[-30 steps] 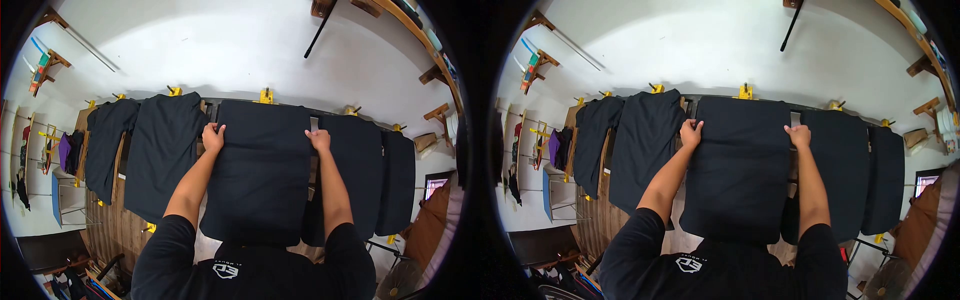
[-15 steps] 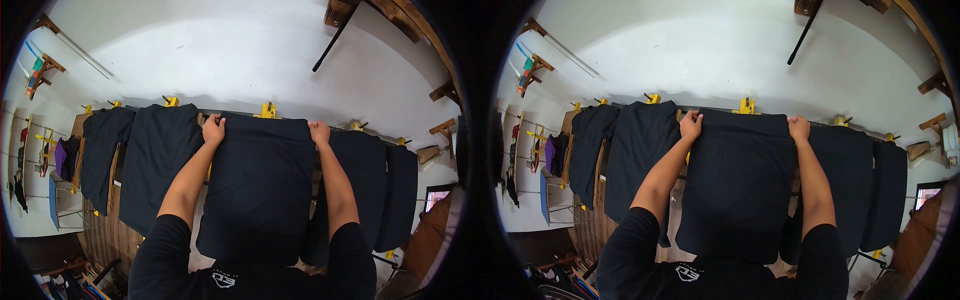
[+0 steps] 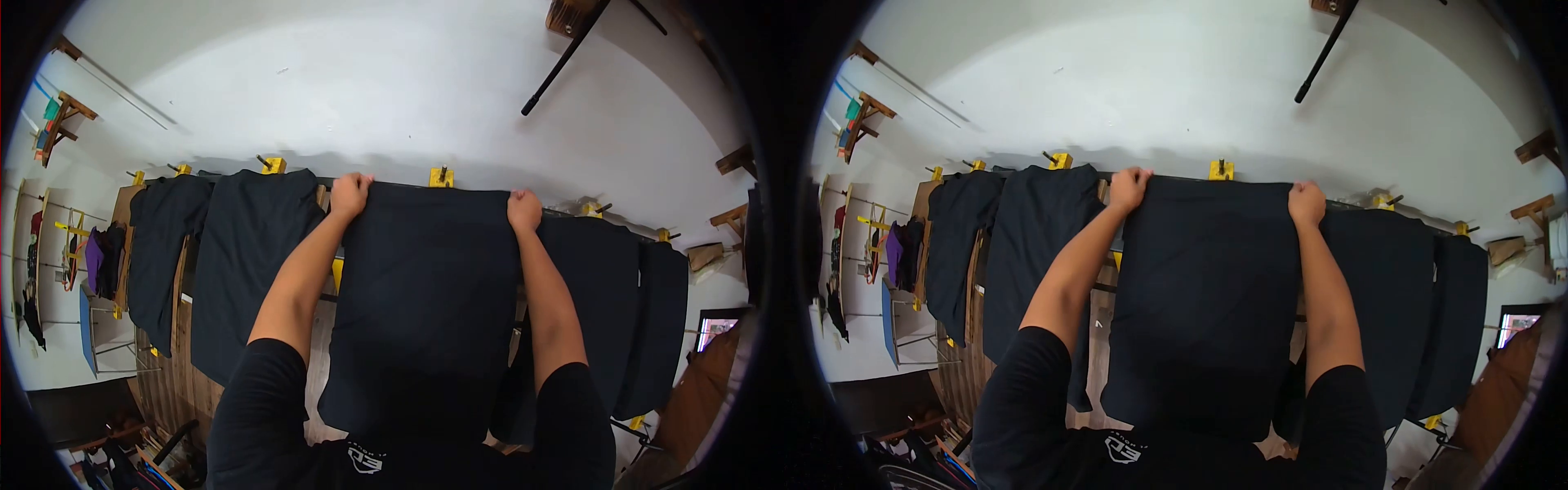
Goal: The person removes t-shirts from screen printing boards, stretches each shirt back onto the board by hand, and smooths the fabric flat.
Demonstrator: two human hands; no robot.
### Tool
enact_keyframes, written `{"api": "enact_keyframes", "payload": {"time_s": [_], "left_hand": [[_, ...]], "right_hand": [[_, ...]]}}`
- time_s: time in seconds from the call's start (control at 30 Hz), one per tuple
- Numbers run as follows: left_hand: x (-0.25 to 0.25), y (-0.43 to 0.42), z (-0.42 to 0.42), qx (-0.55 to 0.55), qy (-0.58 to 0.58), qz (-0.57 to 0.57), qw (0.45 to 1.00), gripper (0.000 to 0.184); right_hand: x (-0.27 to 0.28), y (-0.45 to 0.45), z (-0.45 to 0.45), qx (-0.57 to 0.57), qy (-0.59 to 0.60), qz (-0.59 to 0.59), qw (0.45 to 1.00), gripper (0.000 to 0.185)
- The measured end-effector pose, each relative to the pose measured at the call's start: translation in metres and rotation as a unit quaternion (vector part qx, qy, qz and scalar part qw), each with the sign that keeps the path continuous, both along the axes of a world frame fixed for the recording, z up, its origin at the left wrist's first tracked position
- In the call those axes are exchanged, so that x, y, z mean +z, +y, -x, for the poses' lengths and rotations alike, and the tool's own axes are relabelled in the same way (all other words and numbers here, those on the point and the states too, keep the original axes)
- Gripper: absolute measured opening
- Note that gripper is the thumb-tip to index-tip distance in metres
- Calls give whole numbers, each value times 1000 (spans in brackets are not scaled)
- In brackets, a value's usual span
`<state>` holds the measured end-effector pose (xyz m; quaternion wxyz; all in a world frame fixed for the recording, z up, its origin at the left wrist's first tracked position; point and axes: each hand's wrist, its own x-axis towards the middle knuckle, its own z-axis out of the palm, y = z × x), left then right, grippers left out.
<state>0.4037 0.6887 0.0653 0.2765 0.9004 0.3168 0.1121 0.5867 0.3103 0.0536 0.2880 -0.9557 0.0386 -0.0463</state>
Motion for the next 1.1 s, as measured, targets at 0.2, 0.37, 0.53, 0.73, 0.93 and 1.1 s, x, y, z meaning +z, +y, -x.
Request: {"api": "enact_keyframes", "payload": {"time_s": [0.2,0.37,0.53,0.73,0.93,1.1], "left_hand": [[12,21,-47,76,11,2,997,39],[-16,-2,-44,87,34,-76,993,31],[10,-19,-29,-2,-176,-183,967,25],[92,-94,79,-161,-31,-118,979,50],[30,-126,154,-189,43,-155,969,97],[33,-138,167,-153,70,-209,963,86]], "right_hand": [[0,7,-1,24,-4,-61,998,29],[5,17,-3,-29,21,-5,999,30],[3,18,-6,-27,-40,17,999,31],[51,4,49,219,-61,45,973,41],[24,-16,72,269,-13,179,946,74],[53,-1,147,250,-164,114,948,68]]}}
